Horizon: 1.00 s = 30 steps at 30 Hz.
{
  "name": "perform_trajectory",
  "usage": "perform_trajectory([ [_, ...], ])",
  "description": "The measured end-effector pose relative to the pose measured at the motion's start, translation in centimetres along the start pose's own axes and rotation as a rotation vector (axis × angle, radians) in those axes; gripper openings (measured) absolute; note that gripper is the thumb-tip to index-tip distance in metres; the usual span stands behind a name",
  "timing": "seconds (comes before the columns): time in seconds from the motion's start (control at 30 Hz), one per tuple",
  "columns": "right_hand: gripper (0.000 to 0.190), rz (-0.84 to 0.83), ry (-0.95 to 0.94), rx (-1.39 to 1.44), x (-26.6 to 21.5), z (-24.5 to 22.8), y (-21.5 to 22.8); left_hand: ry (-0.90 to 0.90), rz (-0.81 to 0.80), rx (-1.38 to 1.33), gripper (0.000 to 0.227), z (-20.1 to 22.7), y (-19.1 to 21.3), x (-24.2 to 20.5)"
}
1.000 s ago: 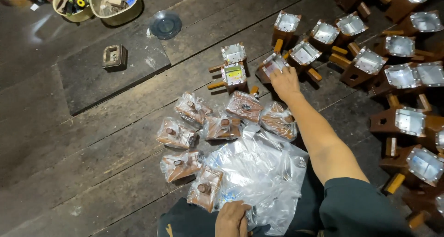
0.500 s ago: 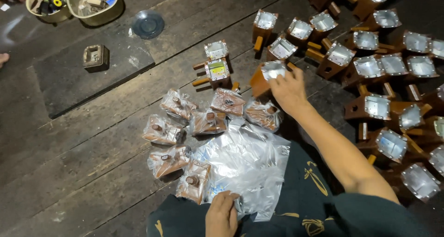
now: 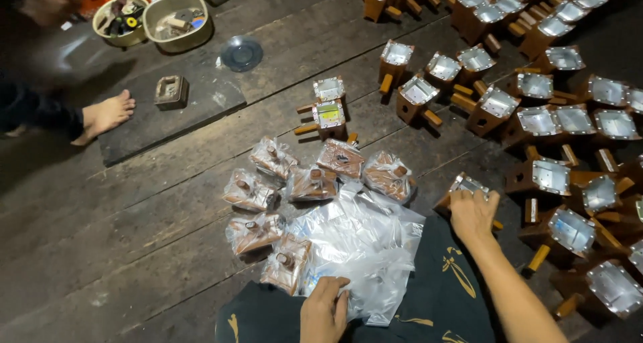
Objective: Packaging small wooden boxes into individual plastic bags for storage or shipping.
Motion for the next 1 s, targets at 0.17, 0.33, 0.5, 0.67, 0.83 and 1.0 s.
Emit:
perform_trajectory([
  [0.17,0.031,-0.299,-0.247,0.129,0.2,1.8,2.6,-0.006,0.02,0.0,0.022,0.7,1.1,-0.1],
  [0.33,0.068,-0.342,-0.691,0.314,-4.6,8.6,-0.3,-0.033,0.062,0.0,0.023,0.0,2.0,-0.4],
  [0.5,0.071,-0.709,-0.537,0.437,-9.4,8.2,-9.6,-0.017,0.029,0.007,0.027,0.0,2.3,0.0],
  [0.67,0.039,-0.803,-0.541,0.359,-8.4,7.0,-8.9,-0.029,0.107,-0.035,0.029,0.6,3.4,0.3],
  [0.83,0.027,-0.848,-0.643,0.454,-11.2,6.6,-11.9,0.0,0.157,-0.054,0.027,1.6,4.9,1.5],
  [1.0,0.025,-0.68,-0.675,0.505,-9.1,6.4,-6.2,0.043,0.207,-0.018,0.03,1.2,5.5,2.9],
])
Point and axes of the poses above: each hand's wrist, its own x-axis towards the middle knuckle, its own y-axis out of the back of the hand, z = x × y, the point moved 9 cm from there along x, towards the middle knuckle, and after that the axes turned 15 degrees about z, right-handed, at the moved point
